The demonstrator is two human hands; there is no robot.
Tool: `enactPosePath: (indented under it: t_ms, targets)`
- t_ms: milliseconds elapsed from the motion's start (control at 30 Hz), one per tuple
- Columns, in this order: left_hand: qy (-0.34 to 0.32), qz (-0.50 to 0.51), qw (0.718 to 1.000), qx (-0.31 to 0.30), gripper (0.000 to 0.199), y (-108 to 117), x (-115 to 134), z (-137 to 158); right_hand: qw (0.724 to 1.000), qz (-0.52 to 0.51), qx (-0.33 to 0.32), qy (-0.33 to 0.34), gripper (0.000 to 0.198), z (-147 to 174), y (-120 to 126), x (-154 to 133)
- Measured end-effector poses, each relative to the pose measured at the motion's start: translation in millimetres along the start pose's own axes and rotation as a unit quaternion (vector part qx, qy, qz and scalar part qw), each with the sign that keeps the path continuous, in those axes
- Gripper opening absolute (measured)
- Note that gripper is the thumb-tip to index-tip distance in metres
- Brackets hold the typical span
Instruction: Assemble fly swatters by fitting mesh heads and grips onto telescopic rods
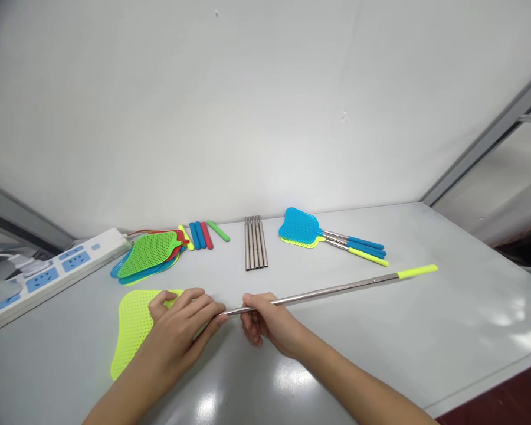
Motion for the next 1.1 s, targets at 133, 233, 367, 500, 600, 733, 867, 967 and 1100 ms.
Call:
enactPosePath:
  t_ms: [133,233,367,500,600,733,867,967,1100]
  targets:
    - [0.02,0.002,1.0,0.002,0.015,0.7,-6.9,-0.6,0.997,0.028,0.073,0.016,0.038,1.9,11.4,-6.0]
    - [0.028,-0.005,1.0,0.009,0.017,1.6,-11.6,-0.2,0.988,0.053,0.138,0.042,0.039,5.8,25.9,-16.6]
    - [0.028,-0.021,0.999,0.015,0.02,4.8,-18.4,1.3,0.979,0.012,0.195,0.061,0.04,10.1,46.2,-25.2]
    - [0.027,-0.018,0.999,0.018,0.022,6.8,-23.7,2.5,0.983,-0.013,0.169,0.076,0.042,8.2,48.8,-27.8]
    - [0.019,-0.008,1.0,0.011,0.022,5.1,-22.2,2.4,0.988,-0.018,0.137,0.075,0.041,7.7,44.6,-28.5]
    - [0.006,0.002,1.0,-0.001,0.022,2.6,-15.9,2.3,0.999,0.025,0.03,0.031,0.041,7.2,27.3,-28.2]
    - [0.006,0.012,1.0,-0.013,0.023,-1.6,-11.4,3.4,0.999,0.032,-0.031,-0.011,0.042,9.2,20.4,-23.7]
    - [0.016,0.02,1.0,-0.016,0.024,-5.3,-9.8,4.3,0.998,0.033,-0.041,-0.023,0.043,9.0,19.8,-20.2]
    - [0.024,0.029,0.999,-0.006,0.024,-6.0,-8.3,4.1,0.998,0.033,-0.043,-0.036,0.044,9.0,17.7,-16.3]
Point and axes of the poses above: each hand's wrist, its own z-axis away from the middle knuckle, its own y-axis out of the back of the hand, x = y × z, the point moved 9 cm from there along -z, towards the middle knuckle, and after that the axes turned 3 degrees about -x, right-handed, at the moved point
